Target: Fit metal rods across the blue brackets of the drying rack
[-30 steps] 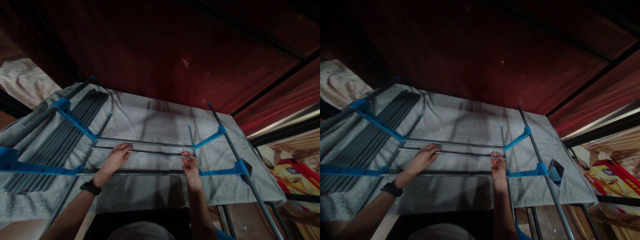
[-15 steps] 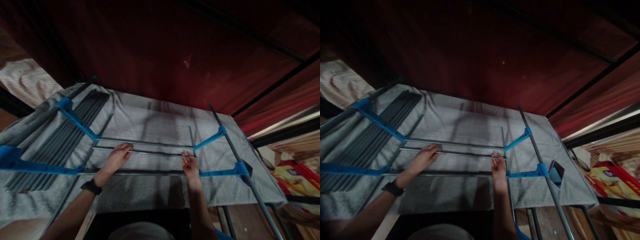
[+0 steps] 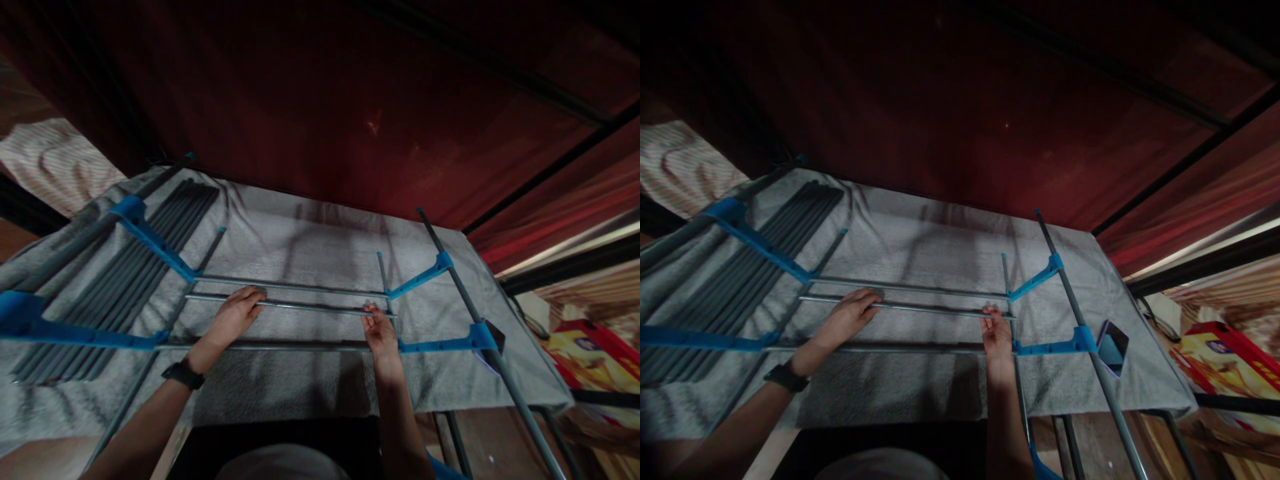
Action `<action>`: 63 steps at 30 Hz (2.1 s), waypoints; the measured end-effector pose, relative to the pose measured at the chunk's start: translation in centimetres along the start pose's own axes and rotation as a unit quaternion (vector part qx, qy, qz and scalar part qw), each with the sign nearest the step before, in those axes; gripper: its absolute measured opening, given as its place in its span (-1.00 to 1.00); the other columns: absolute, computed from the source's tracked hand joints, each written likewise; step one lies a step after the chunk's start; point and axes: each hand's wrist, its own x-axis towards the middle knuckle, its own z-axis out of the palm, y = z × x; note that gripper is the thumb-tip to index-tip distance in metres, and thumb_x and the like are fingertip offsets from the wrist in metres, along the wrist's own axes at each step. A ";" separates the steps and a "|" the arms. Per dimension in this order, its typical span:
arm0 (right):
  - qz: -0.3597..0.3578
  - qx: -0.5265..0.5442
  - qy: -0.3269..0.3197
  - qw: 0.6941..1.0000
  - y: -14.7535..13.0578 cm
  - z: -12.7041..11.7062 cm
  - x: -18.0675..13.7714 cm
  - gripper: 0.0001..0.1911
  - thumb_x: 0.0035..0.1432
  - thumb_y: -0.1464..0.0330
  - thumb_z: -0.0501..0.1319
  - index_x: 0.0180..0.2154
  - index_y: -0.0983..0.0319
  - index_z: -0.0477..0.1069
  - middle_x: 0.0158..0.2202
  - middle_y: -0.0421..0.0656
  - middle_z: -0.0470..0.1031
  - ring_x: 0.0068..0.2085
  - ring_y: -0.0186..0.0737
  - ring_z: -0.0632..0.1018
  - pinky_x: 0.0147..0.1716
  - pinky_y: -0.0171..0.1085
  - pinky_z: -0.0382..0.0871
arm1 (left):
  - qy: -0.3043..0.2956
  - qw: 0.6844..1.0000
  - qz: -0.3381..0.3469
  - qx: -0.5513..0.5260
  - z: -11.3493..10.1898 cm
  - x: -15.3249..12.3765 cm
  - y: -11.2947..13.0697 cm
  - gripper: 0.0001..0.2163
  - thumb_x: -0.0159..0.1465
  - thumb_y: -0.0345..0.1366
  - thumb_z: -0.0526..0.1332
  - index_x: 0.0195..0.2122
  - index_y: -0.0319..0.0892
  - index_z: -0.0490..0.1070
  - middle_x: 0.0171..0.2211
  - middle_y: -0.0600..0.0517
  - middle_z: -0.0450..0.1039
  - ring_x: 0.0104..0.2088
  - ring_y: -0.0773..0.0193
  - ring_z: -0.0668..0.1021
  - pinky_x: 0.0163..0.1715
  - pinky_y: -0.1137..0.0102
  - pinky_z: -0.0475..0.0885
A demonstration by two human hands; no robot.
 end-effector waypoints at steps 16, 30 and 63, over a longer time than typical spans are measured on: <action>0.010 0.001 0.003 1.000 -0.2 0.3 -0.1 -0.82 0.01 0.50 0.40 -0.37 0.13 0.49 -0.34 -0.29 0.67 -0.28 -0.33 0.66 -0.13 -0.31 0.57 | 0.017 1.000 0.015 0.001 -0.3 0.0 0.3 -0.79 0.41 -0.25 0.16 -0.10 -0.07 0.60 -0.07 -0.12 0.65 0.02 -0.03 0.63 0.15 0.09 0.52; 0.029 0.013 -0.047 0.998 -1.7 0.6 -1.6 -0.88 0.11 0.40 0.39 -0.29 0.10 0.52 -0.25 -0.22 0.71 -0.14 -0.25 0.71 -0.02 -0.20 0.64 | 0.031 0.998 0.020 0.050 -1.4 -0.7 1.4 -0.70 0.45 -0.28 0.07 0.02 -0.10 0.59 -0.02 -0.17 0.68 0.03 -0.10 0.66 0.14 0.02 0.48; 0.002 0.006 -0.024 1.000 -1.5 -2.3 -0.9 -0.86 0.28 0.17 0.26 -0.24 0.06 0.51 -0.20 -0.09 0.67 -0.08 -0.07 0.70 0.00 -0.03 0.69 | 0.005 0.987 0.102 0.122 -0.1 -1.5 6.6 -0.59 0.42 -0.56 0.08 0.16 -0.15 0.57 0.00 -0.13 0.67 0.00 0.03 0.65 0.10 0.12 0.51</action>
